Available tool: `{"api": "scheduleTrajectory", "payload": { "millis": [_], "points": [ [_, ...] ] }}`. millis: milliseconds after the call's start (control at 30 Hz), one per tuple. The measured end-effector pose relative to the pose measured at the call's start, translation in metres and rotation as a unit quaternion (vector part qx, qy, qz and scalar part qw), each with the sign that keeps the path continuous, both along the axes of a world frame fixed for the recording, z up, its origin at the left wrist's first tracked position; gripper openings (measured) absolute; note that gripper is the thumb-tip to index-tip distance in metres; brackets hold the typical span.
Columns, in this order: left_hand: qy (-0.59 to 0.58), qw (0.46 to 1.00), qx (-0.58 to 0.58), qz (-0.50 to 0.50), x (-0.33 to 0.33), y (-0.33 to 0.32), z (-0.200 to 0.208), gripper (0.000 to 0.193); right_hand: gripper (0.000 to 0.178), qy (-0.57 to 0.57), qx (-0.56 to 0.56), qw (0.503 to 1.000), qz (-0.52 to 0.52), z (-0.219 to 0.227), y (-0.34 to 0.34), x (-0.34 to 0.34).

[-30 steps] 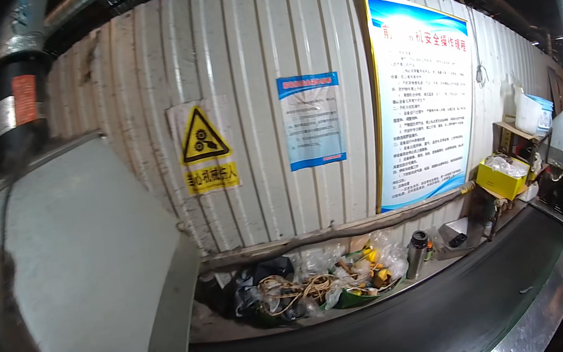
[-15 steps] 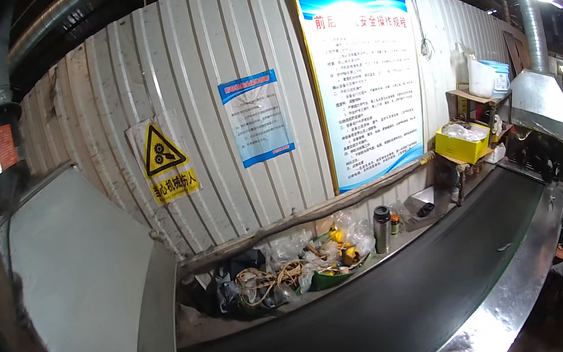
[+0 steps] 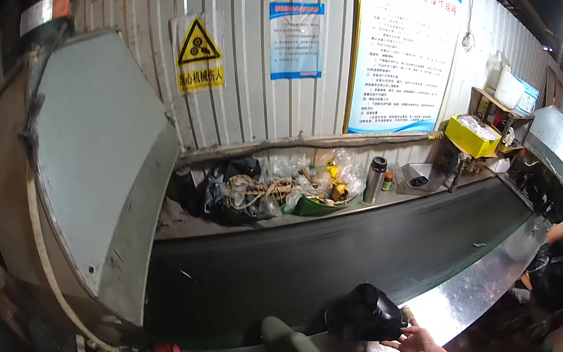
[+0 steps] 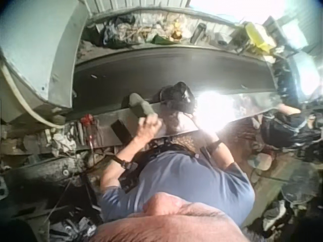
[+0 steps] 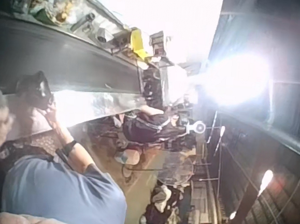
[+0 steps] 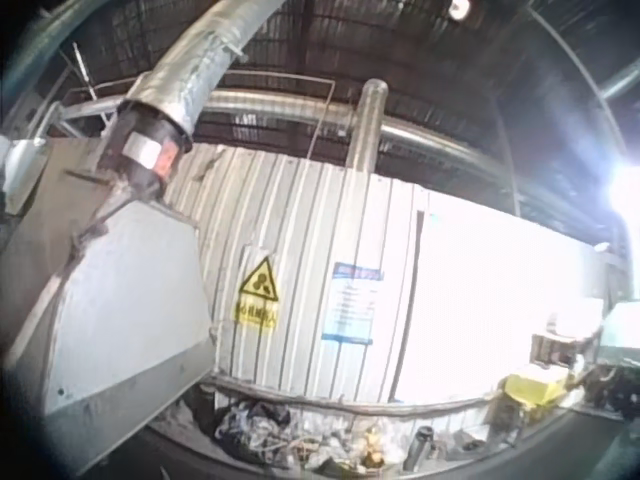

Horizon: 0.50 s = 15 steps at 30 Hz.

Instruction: Operating a toe-lasting machine to shape shoe uppers around a last in a manufacturing facility.

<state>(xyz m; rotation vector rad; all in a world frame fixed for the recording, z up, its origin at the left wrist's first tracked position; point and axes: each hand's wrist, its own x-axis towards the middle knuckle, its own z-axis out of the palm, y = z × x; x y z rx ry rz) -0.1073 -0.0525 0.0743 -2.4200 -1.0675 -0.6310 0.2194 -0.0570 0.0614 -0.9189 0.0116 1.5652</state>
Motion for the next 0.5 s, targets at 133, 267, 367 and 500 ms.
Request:
{"api": "scheduleTrajectory", "payload": {
  "millis": [133,267,367,500],
  "points": [
    [-0.072,0.989,-0.067,-0.112,0.056,-0.058,-0.046,0.023,0.056,-0.157,0.010,0.987,0.027,0.014,-0.007,0.002],
    [-0.176,0.928,-0.289,-0.155,0.071,-0.068,-0.024,0.013,0.053,-0.343,0.005,0.939,-0.004,0.040,-0.029,0.001],
    [-0.511,0.523,-0.681,-0.037,0.052,-0.034,-0.006,0.031,0.047,-0.538,0.076,0.833,0.105,0.064,-0.063,0.017],
    [-0.706,0.038,-0.705,0.050,0.004,0.042,-0.005,0.037,0.037,-0.431,0.045,0.841,0.324,0.094,-0.105,-0.027]
  ]
}}
